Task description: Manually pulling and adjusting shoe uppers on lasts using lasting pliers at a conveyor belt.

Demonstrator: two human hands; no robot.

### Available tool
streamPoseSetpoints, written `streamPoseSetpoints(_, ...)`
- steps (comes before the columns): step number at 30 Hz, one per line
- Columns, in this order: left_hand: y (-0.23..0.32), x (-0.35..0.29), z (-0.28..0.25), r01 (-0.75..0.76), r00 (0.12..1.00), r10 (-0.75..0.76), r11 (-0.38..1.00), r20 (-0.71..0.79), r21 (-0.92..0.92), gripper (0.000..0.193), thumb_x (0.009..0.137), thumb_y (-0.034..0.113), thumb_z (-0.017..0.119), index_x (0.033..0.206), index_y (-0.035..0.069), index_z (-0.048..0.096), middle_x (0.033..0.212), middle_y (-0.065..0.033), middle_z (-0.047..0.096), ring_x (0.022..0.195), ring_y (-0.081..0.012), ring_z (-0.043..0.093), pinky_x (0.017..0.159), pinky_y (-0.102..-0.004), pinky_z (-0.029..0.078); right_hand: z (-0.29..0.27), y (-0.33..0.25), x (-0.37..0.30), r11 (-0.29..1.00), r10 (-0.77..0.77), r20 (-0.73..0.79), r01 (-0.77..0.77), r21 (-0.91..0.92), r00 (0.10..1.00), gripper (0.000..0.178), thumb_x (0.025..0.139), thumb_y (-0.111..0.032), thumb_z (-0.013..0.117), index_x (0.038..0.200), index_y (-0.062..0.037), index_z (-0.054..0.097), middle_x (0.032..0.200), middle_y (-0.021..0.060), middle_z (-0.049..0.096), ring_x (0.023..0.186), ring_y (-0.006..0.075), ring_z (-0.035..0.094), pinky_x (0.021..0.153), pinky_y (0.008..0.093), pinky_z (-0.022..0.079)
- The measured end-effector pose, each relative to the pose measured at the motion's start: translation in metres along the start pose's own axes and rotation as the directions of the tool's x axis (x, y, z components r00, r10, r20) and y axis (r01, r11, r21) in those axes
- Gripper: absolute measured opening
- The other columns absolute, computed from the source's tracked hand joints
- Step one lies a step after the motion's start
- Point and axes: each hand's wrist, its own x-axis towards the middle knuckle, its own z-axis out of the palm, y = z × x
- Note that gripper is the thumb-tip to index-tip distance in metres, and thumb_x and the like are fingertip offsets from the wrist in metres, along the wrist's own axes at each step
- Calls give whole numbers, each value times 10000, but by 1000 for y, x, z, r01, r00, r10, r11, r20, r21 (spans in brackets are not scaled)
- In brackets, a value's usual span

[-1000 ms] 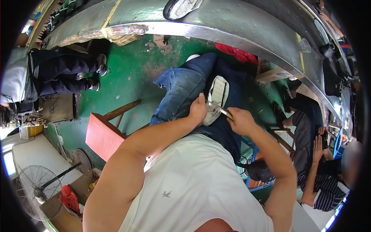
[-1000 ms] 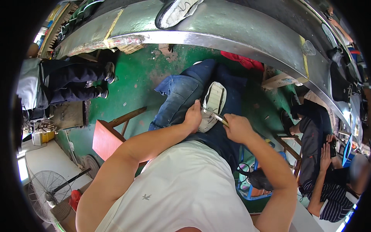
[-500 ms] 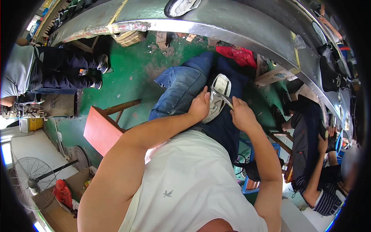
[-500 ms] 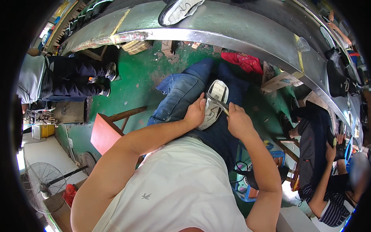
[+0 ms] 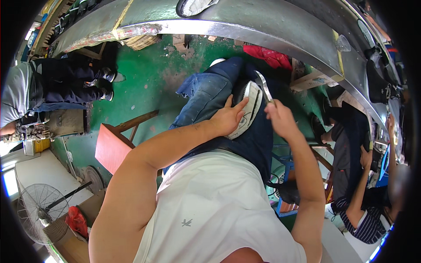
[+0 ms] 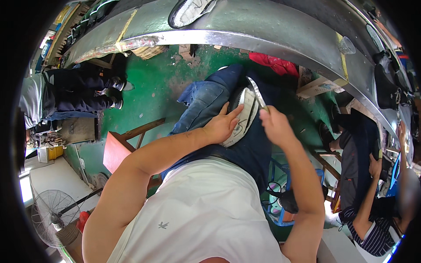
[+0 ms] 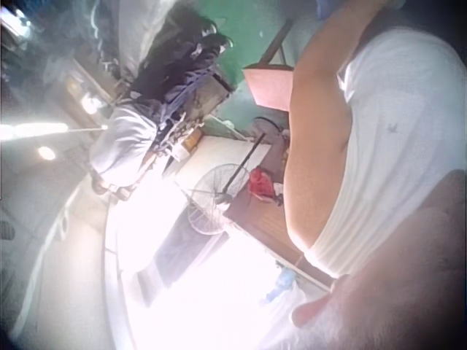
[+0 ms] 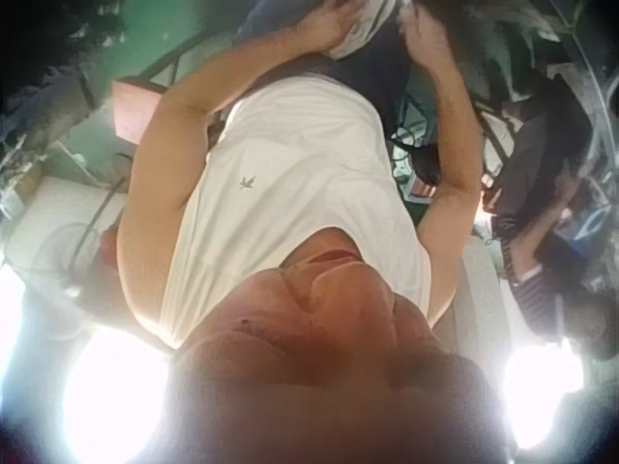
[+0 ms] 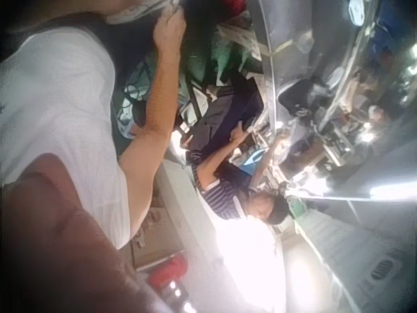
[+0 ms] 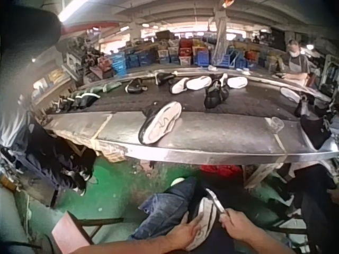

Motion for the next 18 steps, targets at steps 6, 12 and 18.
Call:
streamPoseSetpoints(6,1,-15,-22,-142,981,135,989,137,43,583,1044,284,469,1582,142,295,1463,-448,331,1330,-561,428,1088,-500,427,7,-9,20,956,-3,183,57,-286,983,454,1059,-383,437,976,30,604,887,281,675,882,463,659,804,542,500)
streamPoseSetpoints(12,-14,-30,-9,-96,984,55,963,-167,-252,671,1014,267,545,1561,-16,277,1518,-389,336,1426,-473,377,1174,-425,346,9,-18,-1,983,152,233,-121,-141,961,455,1054,-379,453,918,25,610,814,260,662,824,463,644,758,511,495)
streamPoseSetpoints(18,-16,-26,-14,108,994,-100,959,45,-262,965,916,324,703,1595,-26,114,1538,-373,331,1434,-424,393,1196,-367,302,32,-1,-35,980,127,242,-84,-179,962,430,1046,-365,472,912,18,613,792,222,669,764,420,654,737,454,514)
